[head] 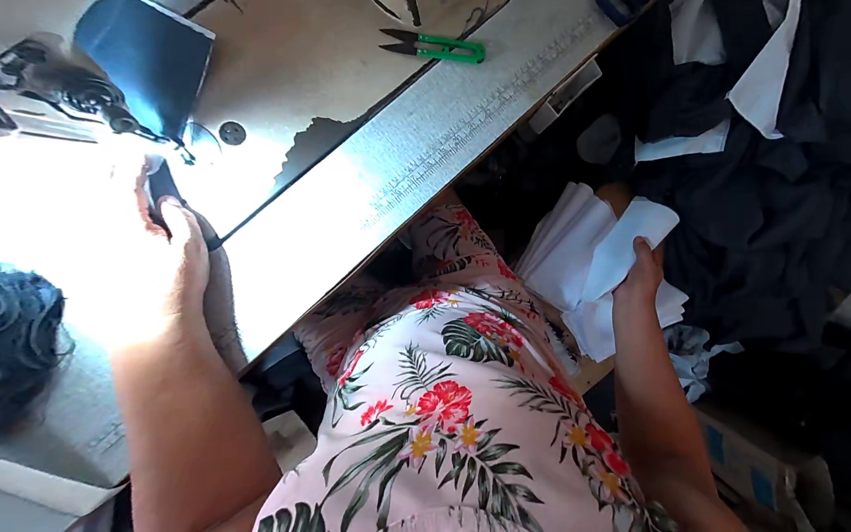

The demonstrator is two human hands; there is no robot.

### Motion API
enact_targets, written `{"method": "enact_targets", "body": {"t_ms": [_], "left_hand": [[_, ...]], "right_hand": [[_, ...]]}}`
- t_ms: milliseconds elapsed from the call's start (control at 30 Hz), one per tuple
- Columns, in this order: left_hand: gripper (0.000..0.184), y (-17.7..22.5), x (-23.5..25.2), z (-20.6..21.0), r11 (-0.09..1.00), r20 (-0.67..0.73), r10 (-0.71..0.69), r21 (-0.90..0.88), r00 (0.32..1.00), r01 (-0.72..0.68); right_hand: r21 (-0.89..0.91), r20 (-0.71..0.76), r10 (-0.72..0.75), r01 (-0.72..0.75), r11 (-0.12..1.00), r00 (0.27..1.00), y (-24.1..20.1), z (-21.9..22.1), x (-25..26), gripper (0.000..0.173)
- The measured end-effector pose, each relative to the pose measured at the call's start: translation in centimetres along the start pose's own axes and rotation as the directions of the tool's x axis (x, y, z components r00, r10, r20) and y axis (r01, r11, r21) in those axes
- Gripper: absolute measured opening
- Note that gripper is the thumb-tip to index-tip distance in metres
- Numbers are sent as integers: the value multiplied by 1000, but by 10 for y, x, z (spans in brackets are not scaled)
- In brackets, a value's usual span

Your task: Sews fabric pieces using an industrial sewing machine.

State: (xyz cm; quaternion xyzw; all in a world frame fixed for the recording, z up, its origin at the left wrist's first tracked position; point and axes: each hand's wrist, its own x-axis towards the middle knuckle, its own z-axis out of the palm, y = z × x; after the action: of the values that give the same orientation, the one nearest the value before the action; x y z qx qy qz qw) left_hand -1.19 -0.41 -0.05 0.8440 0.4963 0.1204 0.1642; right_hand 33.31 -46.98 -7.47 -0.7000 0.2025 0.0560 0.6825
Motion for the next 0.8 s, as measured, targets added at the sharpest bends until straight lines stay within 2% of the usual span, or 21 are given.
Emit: {"method": "enact_targets", "body": {"t_ms": [100,200,267,333,367,433,467,500,533,567,600,633,667,700,767,800], "left_hand": [[51,-3,1,1,999,-12,-31,25,999,32],[49,0,-3,-4,1000,-22,27,-12,999,-27],[43,18,-9,-13,992,-56,120,-37,991,-122],[35,37,-25,-24,965,-153,247,-51,957,-258],[29,50,-35,-28,925,-246,336,-96,909,-368],[18,79,-61,-30,754,-399,519,-203,756,-625],[16,94,-73,-30,668,-412,596,-222,690,-710],[17,106,-83,-28,617,-403,643,-232,652,-752],[22,113,-87,-27,611,-367,658,-251,657,-751],[29,114,-87,-25,650,-314,631,-286,709,-704],[35,108,-84,-22,727,-239,554,-329,798,-603],[39,96,-80,-19,813,-165,445,-339,880,-474],[40,82,-75,-14,879,-117,336,-317,935,-356],[39,69,-73,-6,925,-106,256,-260,961,-276],[37,54,-74,3,968,-123,182,-151,976,-200],[38,51,-73,4,972,-140,174,-134,975,-193]], "right_hand": [[67,-13,-52,52,996,999,-19,20,-10,32],[143,33,-175,168,975,984,-49,58,-41,30],[170,153,-272,246,954,950,-73,95,-73,29],[159,354,-365,330,931,861,-87,132,-110,34],[126,498,-399,391,912,770,-90,151,-130,37],[124,750,-419,514,849,512,-85,191,-171,40],[112,862,-360,558,822,358,-80,208,-193,40],[89,951,-242,580,810,192,-73,223,-213,43],[69,993,-113,600,797,37,-67,237,-231,46],[62,997,-22,634,771,-71,-61,246,-246,44],[99,988,7,671,735,-153,-57,253,-255,37],[114,979,37,686,719,-201,-54,257,-257,33],[128,980,23,710,692,-200,-54,260,-254,33],[129,988,-16,772,623,-152,-56,259,-248,31],[76,994,-96,923,376,-43,-65,258,-232,32],[45,994,-105,962,270,-17,-66,257,-229,34]]}}
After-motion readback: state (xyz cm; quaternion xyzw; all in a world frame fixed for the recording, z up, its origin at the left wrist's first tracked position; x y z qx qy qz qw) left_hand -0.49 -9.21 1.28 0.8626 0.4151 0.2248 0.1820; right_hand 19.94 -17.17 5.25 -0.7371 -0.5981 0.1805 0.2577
